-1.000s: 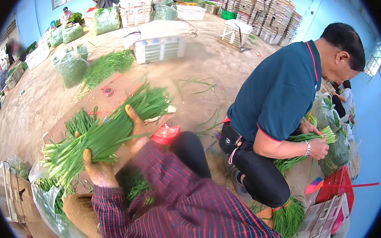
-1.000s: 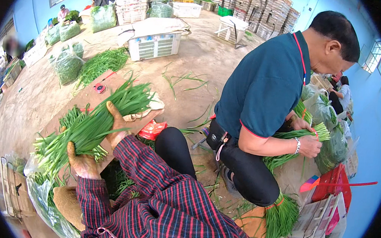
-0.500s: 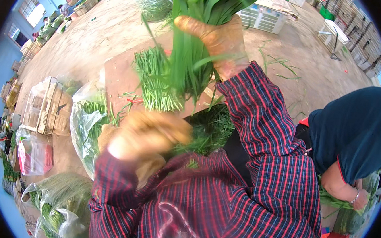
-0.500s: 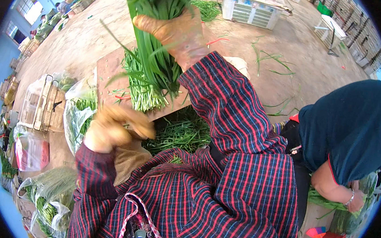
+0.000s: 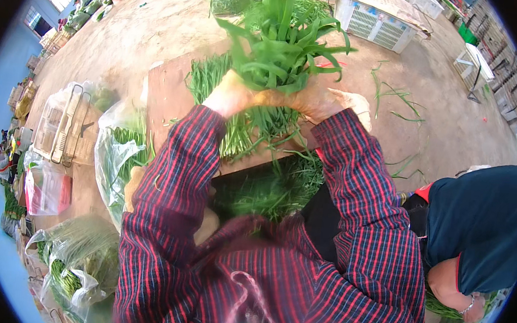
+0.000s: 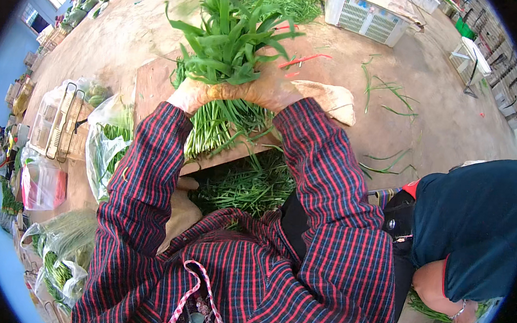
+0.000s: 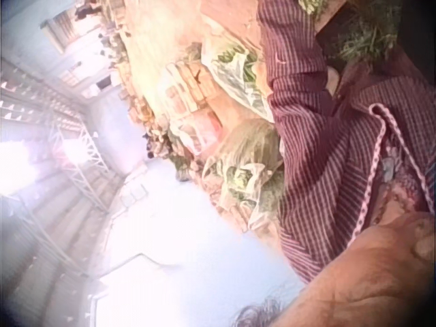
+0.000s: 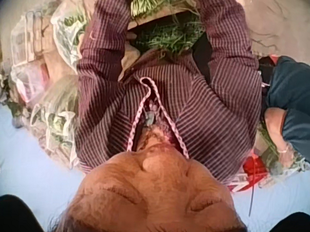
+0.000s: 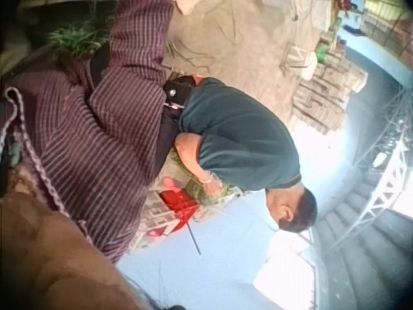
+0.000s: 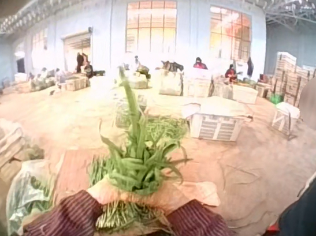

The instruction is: The person gathers green onions from a plastic bag, aligns them into a neat bundle, and secures the bundle with a red rubber band. The person repeats this process with additional green onions, placing the finished bundles on the table.

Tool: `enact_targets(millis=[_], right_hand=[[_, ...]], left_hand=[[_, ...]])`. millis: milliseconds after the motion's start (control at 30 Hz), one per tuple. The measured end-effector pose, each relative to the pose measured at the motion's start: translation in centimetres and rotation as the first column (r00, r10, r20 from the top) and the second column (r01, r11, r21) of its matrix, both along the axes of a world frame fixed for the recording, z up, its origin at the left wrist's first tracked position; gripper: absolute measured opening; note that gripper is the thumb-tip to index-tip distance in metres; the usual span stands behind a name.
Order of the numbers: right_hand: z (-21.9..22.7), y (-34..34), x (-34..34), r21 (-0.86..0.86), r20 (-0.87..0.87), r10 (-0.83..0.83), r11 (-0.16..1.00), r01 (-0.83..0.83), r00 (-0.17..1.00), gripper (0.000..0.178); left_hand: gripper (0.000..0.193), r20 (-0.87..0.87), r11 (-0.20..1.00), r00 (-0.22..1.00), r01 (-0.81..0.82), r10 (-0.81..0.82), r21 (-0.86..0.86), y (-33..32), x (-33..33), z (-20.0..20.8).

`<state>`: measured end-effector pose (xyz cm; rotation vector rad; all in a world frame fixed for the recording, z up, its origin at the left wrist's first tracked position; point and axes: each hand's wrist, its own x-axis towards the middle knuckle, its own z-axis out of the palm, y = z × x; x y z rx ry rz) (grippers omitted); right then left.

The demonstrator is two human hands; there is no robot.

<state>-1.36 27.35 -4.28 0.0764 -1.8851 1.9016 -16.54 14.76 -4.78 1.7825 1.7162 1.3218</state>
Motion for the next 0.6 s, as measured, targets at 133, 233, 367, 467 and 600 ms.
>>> enact_targets(millis=[133, 233, 367, 467, 600], right_hand=[[1.3, -0.5, -1.3, 0.033, -0.038, -0.084, 0.996, 0.085, 0.996, 0.085], [3.3, -2.8, -2.6, -0.194, -0.091, -0.094, 0.978, 0.075, 0.991, 0.074], [5.7, -2.7, -1.9, 0.075, -0.064, -0.38, 0.92, 0.384, 0.923, 0.041], [6.5, -2.4, -1.1, -0.139, -0.141, -0.376, 0.923, 0.358, 0.916, 0.051], [6.1, -2.6, -1.2, -0.024, -0.031, -0.274, 0.961, 0.274, 0.961, 0.051]], left_hand=[[0.026, 0.39, 0.996, 0.92, 0.0, 0.036, -0.09, -0.3, 1.8, 1.9], [0.018, -0.136, 0.985, 0.976, -0.174, 0.169, -0.022, -0.1, 2.8, 2.7], [0.094, 0.266, 0.992, 0.956, -0.112, 0.125, -0.065, -2.8, 1.9, 2.7], [0.107, 0.354, 0.972, 0.906, -0.223, 0.233, -0.07, -7.2, 0.4, 2.9], [0.07, 0.481, 0.938, 0.825, -0.345, 0.296, 0.014, -10.6, -0.6, 4.1]])
